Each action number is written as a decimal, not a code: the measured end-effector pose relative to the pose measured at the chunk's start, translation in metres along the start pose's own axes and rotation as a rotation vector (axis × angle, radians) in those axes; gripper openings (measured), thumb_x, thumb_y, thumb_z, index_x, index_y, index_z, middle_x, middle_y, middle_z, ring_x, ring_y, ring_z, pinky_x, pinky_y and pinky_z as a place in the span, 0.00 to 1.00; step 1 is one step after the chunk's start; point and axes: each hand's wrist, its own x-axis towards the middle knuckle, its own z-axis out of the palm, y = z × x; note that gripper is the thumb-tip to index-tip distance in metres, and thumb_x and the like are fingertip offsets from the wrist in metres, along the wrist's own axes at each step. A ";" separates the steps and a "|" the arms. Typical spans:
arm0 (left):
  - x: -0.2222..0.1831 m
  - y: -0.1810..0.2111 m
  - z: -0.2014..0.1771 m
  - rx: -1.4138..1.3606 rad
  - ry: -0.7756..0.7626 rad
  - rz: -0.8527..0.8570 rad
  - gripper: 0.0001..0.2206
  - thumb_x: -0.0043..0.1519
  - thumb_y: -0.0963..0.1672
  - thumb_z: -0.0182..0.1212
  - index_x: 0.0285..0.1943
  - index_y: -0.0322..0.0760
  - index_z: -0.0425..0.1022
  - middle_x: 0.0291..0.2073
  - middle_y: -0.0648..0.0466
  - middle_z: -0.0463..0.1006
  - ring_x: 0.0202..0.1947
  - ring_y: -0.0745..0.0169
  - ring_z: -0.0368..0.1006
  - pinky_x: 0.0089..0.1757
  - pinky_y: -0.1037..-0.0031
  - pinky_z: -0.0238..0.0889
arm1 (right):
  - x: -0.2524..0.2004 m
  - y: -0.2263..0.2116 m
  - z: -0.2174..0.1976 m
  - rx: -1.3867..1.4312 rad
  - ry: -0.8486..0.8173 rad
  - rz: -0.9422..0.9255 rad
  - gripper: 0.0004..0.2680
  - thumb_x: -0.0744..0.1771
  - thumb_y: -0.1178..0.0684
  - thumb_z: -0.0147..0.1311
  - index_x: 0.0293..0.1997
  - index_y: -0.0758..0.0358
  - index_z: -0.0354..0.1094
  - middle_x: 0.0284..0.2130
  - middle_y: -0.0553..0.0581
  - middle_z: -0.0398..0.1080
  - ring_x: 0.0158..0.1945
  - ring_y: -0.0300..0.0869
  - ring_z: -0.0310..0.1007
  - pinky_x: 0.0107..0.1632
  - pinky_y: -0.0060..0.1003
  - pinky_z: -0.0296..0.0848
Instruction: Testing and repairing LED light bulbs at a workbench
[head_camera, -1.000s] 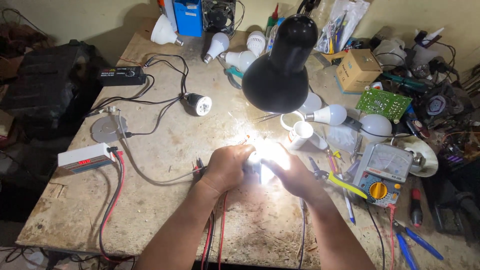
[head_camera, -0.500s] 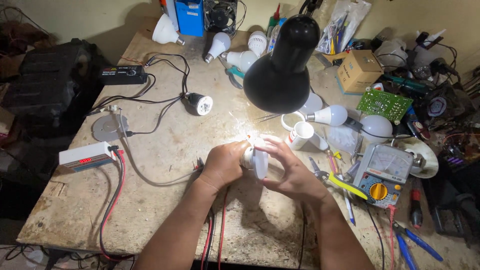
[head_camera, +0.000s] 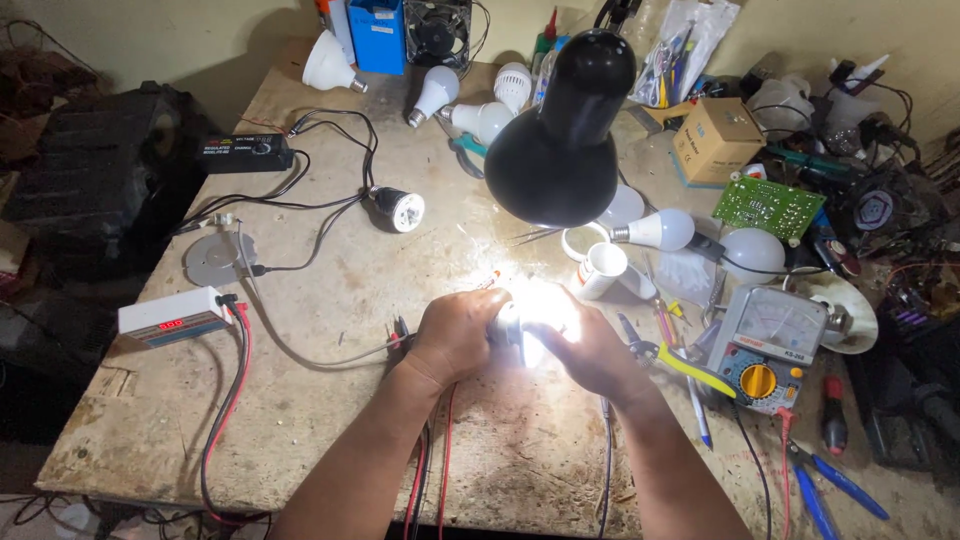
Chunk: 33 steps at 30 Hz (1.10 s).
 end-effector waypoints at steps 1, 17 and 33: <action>-0.001 -0.001 0.000 -0.001 0.001 -0.002 0.10 0.56 0.38 0.53 0.42 0.47 0.74 0.32 0.57 0.81 0.41 0.52 0.81 0.44 0.62 0.74 | 0.000 -0.001 0.000 -0.001 -0.002 -0.001 0.24 0.66 0.37 0.51 0.60 0.67 0.67 0.50 0.71 0.75 0.55 0.59 0.76 0.57 0.58 0.71; 0.001 -0.008 -0.002 0.103 -0.056 -0.035 0.11 0.56 0.37 0.59 0.43 0.47 0.70 0.32 0.58 0.80 0.41 0.53 0.81 0.44 0.63 0.75 | 0.000 0.007 -0.008 0.004 -0.107 -0.022 0.35 0.61 0.35 0.61 0.74 0.60 0.52 0.49 0.74 0.73 0.50 0.61 0.76 0.54 0.55 0.74; -0.003 -0.001 -0.010 0.097 -0.056 -0.007 0.13 0.54 0.38 0.61 0.47 0.44 0.75 0.36 0.57 0.81 0.41 0.51 0.81 0.44 0.63 0.75 | 0.002 0.013 0.002 0.228 -0.133 -0.028 0.36 0.58 0.52 0.72 0.73 0.60 0.53 0.58 0.70 0.59 0.60 0.61 0.70 0.59 0.55 0.73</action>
